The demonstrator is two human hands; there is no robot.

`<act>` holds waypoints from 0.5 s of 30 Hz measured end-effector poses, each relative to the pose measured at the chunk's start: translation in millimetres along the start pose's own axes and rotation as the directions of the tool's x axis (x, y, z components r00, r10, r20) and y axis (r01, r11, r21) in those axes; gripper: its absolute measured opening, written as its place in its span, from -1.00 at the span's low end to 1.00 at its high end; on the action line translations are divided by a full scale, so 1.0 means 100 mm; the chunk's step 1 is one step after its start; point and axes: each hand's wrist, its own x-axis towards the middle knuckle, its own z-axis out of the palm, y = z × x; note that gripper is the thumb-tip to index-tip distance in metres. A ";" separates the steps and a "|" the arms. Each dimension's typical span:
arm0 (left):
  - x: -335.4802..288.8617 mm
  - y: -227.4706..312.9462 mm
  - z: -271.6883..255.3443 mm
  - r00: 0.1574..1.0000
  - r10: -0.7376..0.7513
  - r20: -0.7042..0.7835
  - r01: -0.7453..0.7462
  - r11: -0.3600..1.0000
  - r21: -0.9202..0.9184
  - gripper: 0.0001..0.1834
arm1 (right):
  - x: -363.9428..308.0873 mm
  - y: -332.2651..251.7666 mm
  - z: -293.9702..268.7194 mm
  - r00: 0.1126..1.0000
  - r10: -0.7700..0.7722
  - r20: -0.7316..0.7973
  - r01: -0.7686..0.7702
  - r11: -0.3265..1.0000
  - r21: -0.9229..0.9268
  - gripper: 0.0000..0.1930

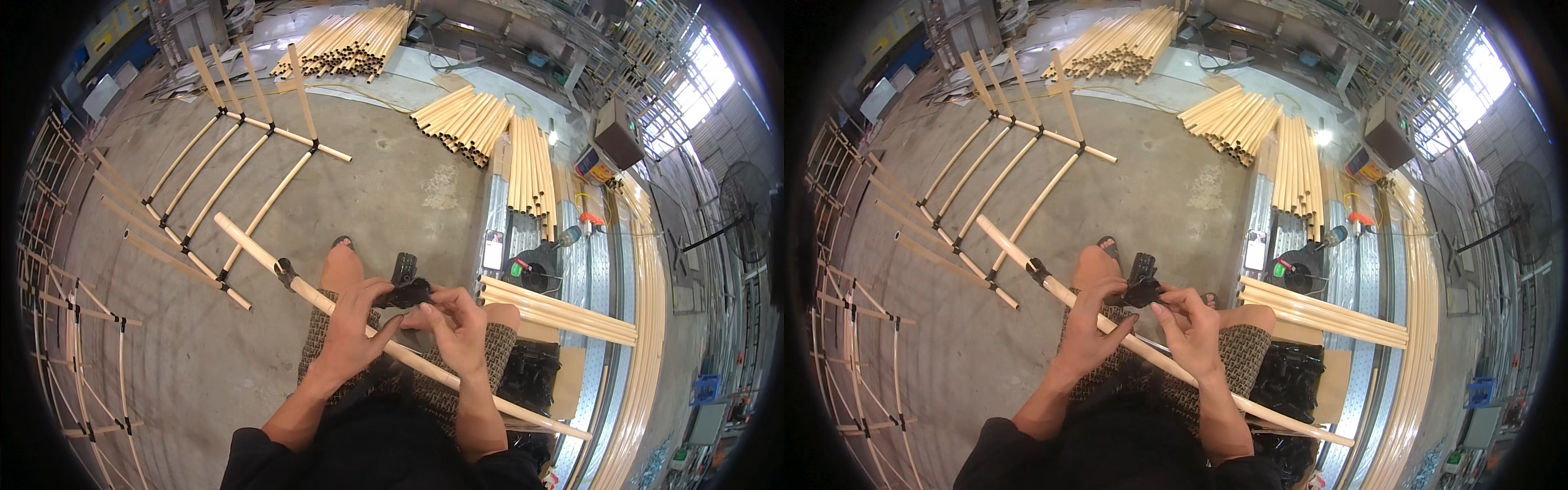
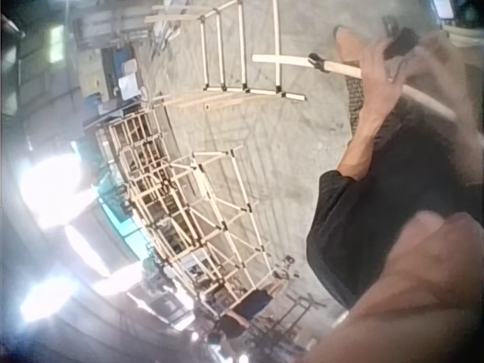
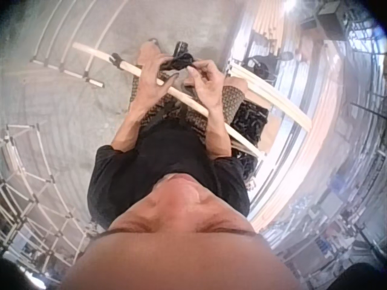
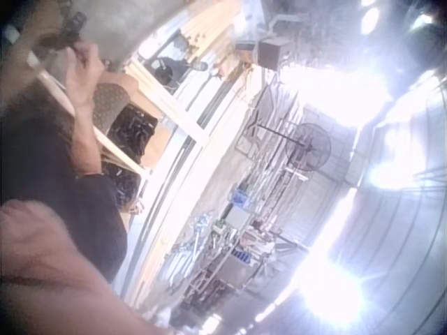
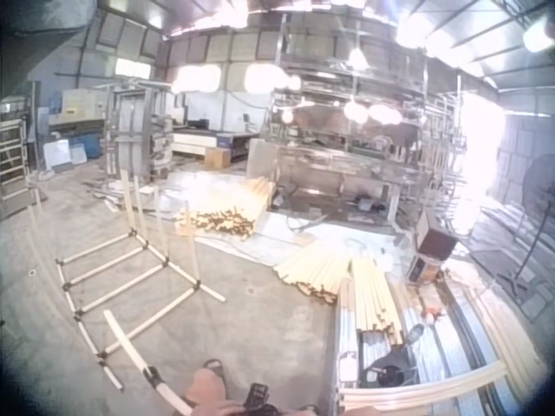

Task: The person assembles a wooden frame by picking up wooden poles and inserting them into plastic connectors. The person slides additional connectors onto a pole, positions the pole onto an existing structure, and uses a power drill to secure the components together.

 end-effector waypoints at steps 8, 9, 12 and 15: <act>0.36 0.07 -0.49 0.857 0.266 0.442 -0.272 0.961 -0.050 -0.38 | 0.29 -0.39 -0.28 0.776 -0.150 0.613 0.359 0.904 -0.233 -0.83; 0.37 -0.05 -0.45 0.775 0.265 0.574 -0.248 0.962 -0.110 -0.38 | 0.29 -0.43 -0.31 0.736 -0.141 0.662 0.356 0.913 -0.201 -0.83; 0.35 -0.06 -0.40 0.534 0.091 0.841 -0.056 0.996 -0.073 -0.38 | 0.33 -0.52 -0.26 0.657 -0.173 0.734 0.356 0.929 -0.100 -0.81; 0.24 0.01 -0.38 0.689 0.043 0.723 0.053 0.992 -0.110 -0.46 | 0.28 -0.47 -0.24 0.709 -0.197 0.678 0.337 0.938 -0.081 -0.75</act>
